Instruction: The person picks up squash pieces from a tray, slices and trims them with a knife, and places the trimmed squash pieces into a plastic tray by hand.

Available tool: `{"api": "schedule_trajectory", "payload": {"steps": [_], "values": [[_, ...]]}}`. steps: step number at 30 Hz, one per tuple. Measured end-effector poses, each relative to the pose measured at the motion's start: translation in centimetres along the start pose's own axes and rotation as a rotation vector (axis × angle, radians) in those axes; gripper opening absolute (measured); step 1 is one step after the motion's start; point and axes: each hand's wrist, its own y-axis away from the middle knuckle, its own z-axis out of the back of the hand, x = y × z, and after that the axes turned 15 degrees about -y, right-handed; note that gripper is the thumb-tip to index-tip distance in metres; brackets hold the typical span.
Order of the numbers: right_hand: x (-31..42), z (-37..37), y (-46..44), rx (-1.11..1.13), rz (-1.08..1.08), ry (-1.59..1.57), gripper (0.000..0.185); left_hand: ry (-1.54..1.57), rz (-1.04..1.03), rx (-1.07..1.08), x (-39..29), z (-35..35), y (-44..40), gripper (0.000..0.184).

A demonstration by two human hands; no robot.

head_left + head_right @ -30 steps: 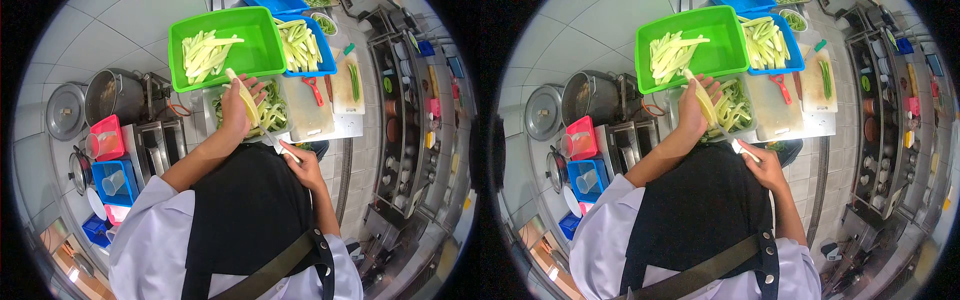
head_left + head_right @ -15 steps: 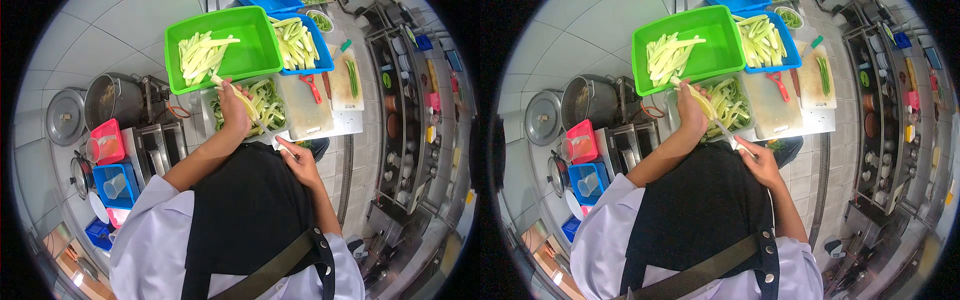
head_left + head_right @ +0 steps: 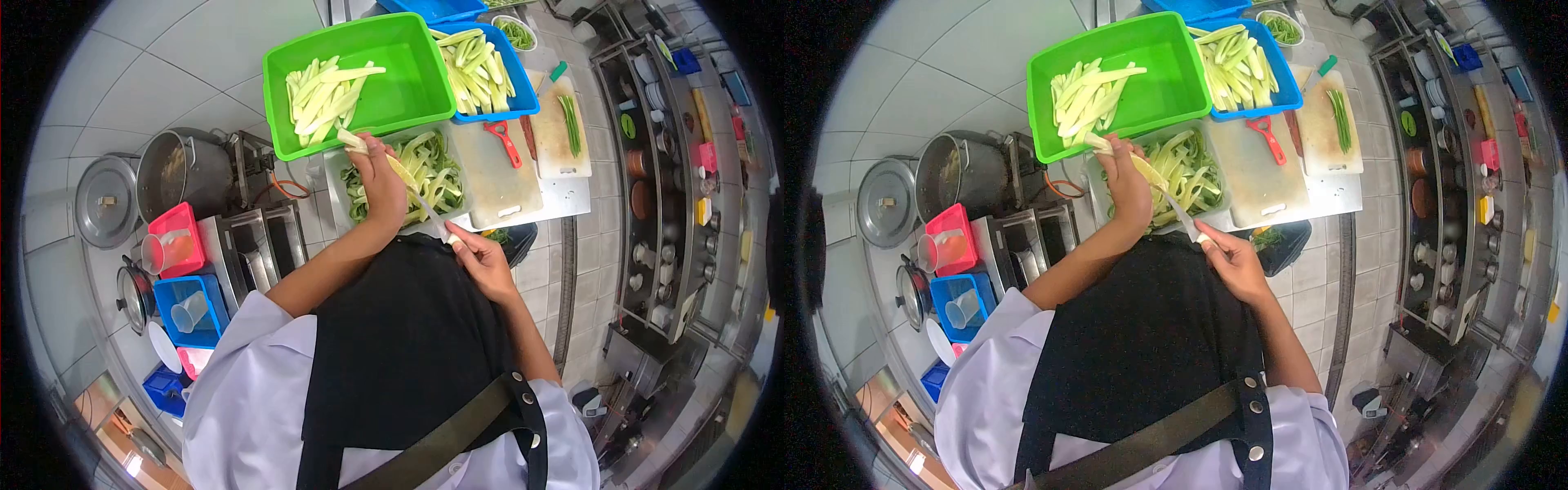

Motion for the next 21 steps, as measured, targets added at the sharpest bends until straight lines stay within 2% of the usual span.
{"api": "schedule_trajectory", "payload": {"steps": [4,6,8,9,11,14,17,21], "values": [[-0.2,-0.2,0.0,-0.003,0.120,0.043,0.046,-0.115,0.000,0.039,1.4,1.1,-0.4,0.027],[0.1,-0.2,0.1,-0.009,0.086,0.054,0.045,-0.138,-0.003,0.088,1.9,1.7,-0.4,0.031],[0.5,-0.3,0.3,-0.019,0.051,0.063,0.045,-0.254,-0.140,0.138,2.3,2.1,-0.2,0.048],[0.8,-0.3,0.3,-0.025,0.034,0.078,0.044,-0.254,-0.140,0.148,1.9,2.3,0.0,0.048],[1.4,-0.2,0.5,-0.041,0.022,0.089,0.044,-0.176,0.094,0.229,0.8,2.8,0.1,0.065],[2.3,0.1,1.0,-0.019,-0.020,0.127,0.043,-0.105,0.214,0.299,1.3,3.9,-0.3,0.072],[3.4,-0.2,1.5,-0.034,0.063,0.222,0.043,-0.058,0.316,0.412,-0.6,4.5,0.1,0.078],[5.2,0.4,2.2,-0.018,0.154,0.431,0.042,-0.132,0.339,0.481,-0.6,5.6,-0.5,0.075]]}}
